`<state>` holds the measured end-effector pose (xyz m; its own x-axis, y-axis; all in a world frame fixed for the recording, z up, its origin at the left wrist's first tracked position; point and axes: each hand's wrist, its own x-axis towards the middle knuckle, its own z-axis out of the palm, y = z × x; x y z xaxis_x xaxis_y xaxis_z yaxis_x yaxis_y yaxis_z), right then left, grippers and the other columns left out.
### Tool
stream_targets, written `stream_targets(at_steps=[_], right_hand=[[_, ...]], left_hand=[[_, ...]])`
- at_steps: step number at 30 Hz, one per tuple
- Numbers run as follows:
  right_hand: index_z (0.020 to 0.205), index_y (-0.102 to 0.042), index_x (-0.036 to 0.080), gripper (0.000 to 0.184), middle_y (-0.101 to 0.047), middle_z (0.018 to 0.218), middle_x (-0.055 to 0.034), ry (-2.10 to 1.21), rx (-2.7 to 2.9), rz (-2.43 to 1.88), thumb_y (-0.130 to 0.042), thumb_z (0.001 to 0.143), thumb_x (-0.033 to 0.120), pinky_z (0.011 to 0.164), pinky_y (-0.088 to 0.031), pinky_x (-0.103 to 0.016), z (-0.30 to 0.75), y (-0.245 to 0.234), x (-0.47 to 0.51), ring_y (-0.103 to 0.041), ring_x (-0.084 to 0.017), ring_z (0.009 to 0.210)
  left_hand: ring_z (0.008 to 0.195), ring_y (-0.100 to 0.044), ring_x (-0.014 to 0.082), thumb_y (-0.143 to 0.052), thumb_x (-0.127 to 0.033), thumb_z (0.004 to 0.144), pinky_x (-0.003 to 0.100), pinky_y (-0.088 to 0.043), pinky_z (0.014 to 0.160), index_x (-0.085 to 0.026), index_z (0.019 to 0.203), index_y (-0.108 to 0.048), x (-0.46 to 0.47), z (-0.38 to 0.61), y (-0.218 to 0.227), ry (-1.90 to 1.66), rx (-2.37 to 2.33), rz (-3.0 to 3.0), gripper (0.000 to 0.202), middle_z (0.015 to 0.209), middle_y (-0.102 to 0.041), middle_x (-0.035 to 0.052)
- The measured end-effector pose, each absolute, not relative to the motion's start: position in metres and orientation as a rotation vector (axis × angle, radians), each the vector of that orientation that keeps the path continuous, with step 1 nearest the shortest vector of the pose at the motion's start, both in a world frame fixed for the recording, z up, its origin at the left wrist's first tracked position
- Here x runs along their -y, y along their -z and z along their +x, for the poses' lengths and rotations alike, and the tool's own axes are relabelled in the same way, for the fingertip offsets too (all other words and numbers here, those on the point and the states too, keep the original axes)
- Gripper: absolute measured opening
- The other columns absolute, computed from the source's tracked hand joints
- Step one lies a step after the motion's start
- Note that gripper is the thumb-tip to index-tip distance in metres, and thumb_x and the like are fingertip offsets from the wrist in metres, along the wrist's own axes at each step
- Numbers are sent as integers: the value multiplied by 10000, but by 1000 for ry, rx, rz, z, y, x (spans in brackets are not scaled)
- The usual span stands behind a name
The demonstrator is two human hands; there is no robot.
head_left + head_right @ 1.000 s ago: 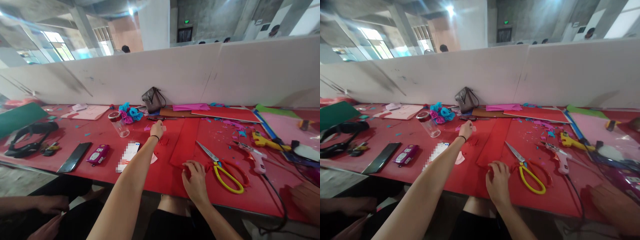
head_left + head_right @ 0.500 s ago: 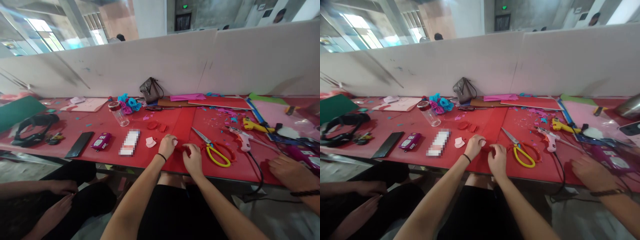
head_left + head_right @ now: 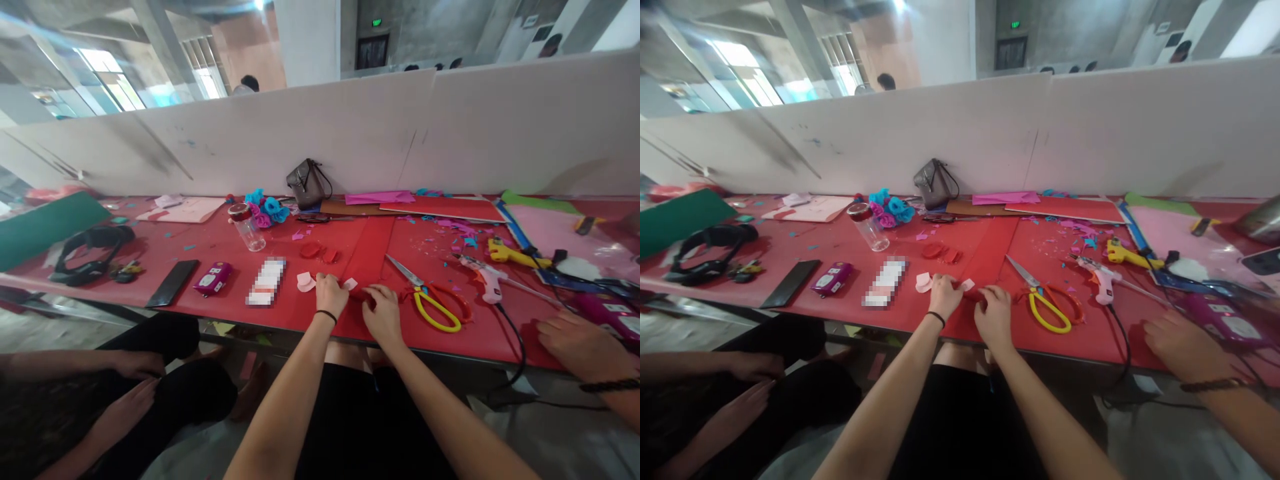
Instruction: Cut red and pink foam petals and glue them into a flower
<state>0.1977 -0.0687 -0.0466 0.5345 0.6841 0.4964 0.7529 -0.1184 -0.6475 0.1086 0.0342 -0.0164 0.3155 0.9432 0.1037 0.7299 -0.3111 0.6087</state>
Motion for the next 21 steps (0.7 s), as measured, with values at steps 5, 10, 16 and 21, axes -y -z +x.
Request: stream_targets(at_steps=[5,10,16,21], right_hand=[[931,-686,157,271,-650,971,-133,92,1254,-1858,-502,732,134,861,-451,-435,199,50,67,-544,-282,916],[920,-668,170,234,-648,937,-118,35,1207,-1825,-517,741,151,851,-458,-425,201,47,69,-558,-269,900],[880,-635,191,154,-644,949,-76,-426,588,-1406,-593,746,256,899,-474,-417,208,42,68,-594,-224,911],[810,-587,215,113,-669,744,-5,-806,291,-1132,-646,742,284,731,-578,-393,213,33,58,-656,-180,698]], left_hand=[[1019,-598,286,-613,-180,747,418,-415,940,-140,823,-636,-30,119,11,-534,-1482,2150,89,967,-670,165],[895,-637,208,-634,-89,697,300,-473,757,-174,851,-580,-33,122,0,-581,-1405,1531,184,881,-673,70],[533,-593,104,-602,-104,747,189,-383,463,-171,854,-560,-36,122,-9,-564,-1278,1113,133,629,-596,-23],[467,-527,54,-645,-91,717,149,-332,424,-152,638,-527,-34,119,-17,-604,-1138,918,154,546,-539,-33]])
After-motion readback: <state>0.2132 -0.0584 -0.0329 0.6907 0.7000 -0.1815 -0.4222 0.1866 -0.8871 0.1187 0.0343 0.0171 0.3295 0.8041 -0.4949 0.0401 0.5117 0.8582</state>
